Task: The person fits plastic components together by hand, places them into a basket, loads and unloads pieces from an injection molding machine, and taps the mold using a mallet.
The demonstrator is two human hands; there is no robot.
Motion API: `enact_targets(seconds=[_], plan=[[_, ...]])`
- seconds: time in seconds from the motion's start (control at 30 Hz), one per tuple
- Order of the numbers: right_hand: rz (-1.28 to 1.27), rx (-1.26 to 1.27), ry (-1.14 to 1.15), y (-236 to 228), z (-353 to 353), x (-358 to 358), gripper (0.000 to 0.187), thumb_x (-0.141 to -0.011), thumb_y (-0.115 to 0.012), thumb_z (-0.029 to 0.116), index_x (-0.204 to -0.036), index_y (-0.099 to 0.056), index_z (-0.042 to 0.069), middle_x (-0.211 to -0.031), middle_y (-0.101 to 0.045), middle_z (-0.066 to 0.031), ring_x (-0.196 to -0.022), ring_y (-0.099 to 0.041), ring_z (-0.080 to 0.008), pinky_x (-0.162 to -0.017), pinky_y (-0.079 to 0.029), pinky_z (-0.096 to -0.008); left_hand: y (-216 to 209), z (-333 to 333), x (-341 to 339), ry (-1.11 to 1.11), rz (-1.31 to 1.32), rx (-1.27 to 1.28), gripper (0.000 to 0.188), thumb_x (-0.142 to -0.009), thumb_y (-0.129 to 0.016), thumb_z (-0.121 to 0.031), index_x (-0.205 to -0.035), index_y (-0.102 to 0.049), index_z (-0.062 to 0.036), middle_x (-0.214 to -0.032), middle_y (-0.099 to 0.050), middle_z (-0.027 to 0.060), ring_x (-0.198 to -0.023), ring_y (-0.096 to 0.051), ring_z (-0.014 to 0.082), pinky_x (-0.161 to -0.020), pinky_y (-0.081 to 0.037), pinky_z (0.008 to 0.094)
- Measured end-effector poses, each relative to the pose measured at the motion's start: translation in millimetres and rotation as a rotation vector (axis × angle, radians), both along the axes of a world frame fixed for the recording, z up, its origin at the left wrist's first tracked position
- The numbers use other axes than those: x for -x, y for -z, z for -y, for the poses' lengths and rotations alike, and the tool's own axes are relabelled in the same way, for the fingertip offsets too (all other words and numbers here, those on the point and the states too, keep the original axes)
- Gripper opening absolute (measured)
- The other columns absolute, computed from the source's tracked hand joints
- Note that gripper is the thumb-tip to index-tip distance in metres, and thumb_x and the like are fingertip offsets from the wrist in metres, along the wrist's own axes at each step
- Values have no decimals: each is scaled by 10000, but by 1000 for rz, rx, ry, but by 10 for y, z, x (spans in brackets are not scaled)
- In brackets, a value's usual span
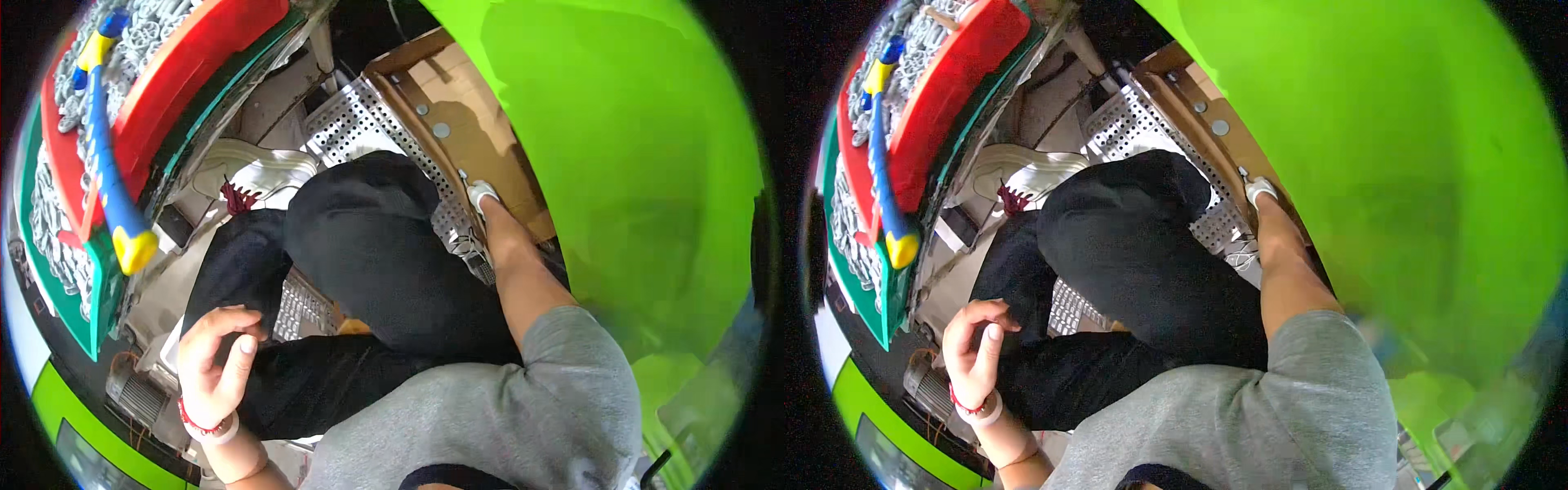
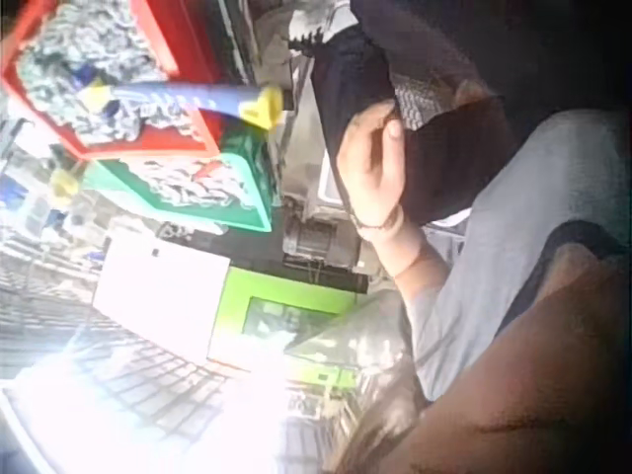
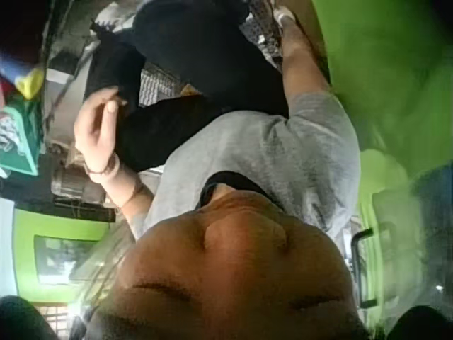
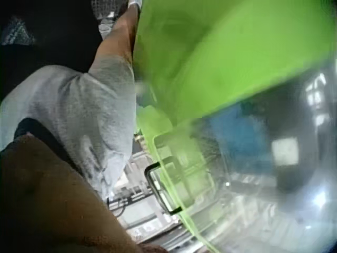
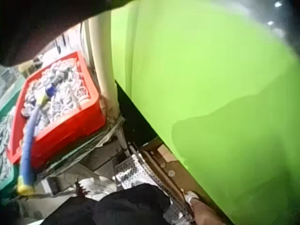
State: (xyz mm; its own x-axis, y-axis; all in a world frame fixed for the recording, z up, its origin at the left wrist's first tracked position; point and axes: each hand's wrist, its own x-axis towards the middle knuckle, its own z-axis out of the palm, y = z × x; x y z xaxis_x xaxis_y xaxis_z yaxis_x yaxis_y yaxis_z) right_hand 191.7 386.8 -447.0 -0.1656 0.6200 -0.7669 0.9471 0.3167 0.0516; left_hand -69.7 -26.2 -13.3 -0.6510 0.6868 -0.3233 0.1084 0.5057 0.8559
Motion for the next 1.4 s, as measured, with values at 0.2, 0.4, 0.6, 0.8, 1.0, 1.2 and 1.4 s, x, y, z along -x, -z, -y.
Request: enact_targets(seconds=[0.2,0.4,0.6,0.8,1.0,1.2,1.4], plan=[[-83,-102,-50,183,-63,-230,373,-819,-492,301,-1004,-628,7,-1043,-596,-236,-1012,-565,-389,-844,-429,-429,178,3,119,96,7,65,133,-792,-599,-36,-916,-604,11,-764,-627,103,-730,-624,251,-813,-471,360],[-125,-265,64,91,-88,-120,391,-849,-422,307,-912,-616,-27,-903,-625,-237,-831,-615,-397,-714,-464,-435,168,36,110,146,40,27,145,-793,-625,-77,-922,-595,-18,-778,-632,94,-735,-624,278,-832,-472,405],[-483,-270,433,-197,-104,452,317,-855,-450,276,-1002,-585,31,-1012,-600,-248,-948,-569,-412,-809,-439,-464,209,72,103,164,29,-14,171,-785,-634,-67,-941,-594,-13,-782,-633,93,-729,-620,280,-819,-473,401],[-311,-263,-81,198,-313,1284,315,-871,-449,278,-1034,-555,30,-1089,-566,-218,-1025,-543,-378,-851,-440,-447,275,18,96,162,86,5,153,-811,-581,-32,-956,-574,19,-783,-623,108,-731,-620,246,-849,-452,392],[-332,-403,-75,82,-53,1472,371,-830,-509,337,-1034,-545,30,-1139,-527,-209,-1029,-542,-382,-850,-448,-454,346,31,84,103,69,36,167,-780,-626,-24,-944,-601,-7,-788,-617,122,-719,-606,280,-669,-474,330],[-327,-303,-34,287,-261,1350,335,-779,-608,300,-975,-591,29,-1073,-564,-227,-1006,-554,-365,-849,-442,-430,349,52,76,79,64,58,147,-798,-603,-18,-941,-596,12,-825,-623,139,-735,-616,270,-672,-479,318],[-946,-190,425,-493,-94,1094,140,-819,-539,133,-931,-603,80,-857,-614,-38,-628,-551,-108,-497,-437,-284,158,39,-23,140,-32,-15,154,-839,-565,-32,-979,-578,33,-830,-619,129,-760,-604,219,-712,-464,291]])
